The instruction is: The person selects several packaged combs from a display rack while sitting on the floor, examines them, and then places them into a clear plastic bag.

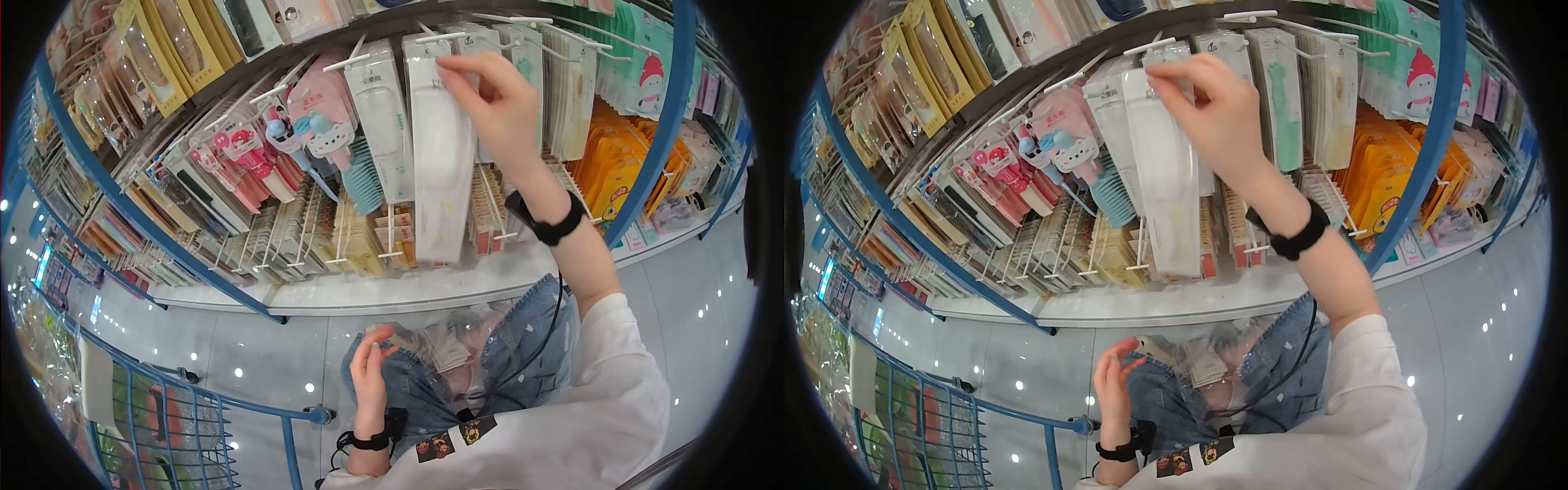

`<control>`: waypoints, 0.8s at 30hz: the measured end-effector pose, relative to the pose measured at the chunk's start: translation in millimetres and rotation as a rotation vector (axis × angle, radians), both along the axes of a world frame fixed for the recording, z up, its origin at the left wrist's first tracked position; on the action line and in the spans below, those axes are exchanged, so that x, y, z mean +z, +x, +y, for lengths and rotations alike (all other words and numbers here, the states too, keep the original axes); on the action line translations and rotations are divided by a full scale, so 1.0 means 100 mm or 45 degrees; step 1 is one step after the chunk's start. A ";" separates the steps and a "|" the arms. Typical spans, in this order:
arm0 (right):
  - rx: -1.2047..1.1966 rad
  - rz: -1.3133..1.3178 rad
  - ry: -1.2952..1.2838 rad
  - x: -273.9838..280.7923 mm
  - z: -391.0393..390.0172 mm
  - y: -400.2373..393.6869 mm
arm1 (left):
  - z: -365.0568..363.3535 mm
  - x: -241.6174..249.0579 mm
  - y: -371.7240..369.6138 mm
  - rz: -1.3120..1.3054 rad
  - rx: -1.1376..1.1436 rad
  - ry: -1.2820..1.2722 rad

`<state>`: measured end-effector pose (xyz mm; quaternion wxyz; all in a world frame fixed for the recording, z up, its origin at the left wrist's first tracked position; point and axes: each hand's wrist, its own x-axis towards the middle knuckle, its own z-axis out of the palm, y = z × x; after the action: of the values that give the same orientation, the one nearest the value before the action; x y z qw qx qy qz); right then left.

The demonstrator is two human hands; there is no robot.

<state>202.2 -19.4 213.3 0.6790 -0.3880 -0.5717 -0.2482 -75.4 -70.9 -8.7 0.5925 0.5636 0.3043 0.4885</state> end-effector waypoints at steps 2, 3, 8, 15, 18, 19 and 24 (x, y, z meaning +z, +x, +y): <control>-0.036 0.013 -0.028 0.03 0.12 0.09 | -0.04 0.00 0.01 0.027 -0.006 -0.052; -0.054 0.016 -0.040 0.02 0.17 0.12 | -0.05 0.00 0.01 0.038 -0.010 -0.076; -0.051 0.016 -0.033 -0.01 0.25 0.20 | -0.05 -0.06 -0.03 0.036 -0.026 -0.101; 0.022 0.154 -0.174 -0.07 0.30 0.26 | -0.04 -0.05 -0.01 0.025 -0.027 -0.119; 0.247 0.140 -0.039 -0.06 0.34 0.25 | -0.03 -0.08 -0.02 -0.023 -0.079 -0.177; 0.126 -0.013 0.008 -0.05 0.36 0.26 | -0.03 -0.08 -0.03 -0.017 -0.064 -0.176; -0.219 -0.269 -0.049 0.01 0.26 0.27 | -0.03 -0.12 -0.05 0.030 0.016 -0.157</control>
<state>228.9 6.7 214.3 0.5837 -0.4203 -0.6091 -0.3340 -80.8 -73.5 -20.5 0.6195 0.5296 0.3444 0.4661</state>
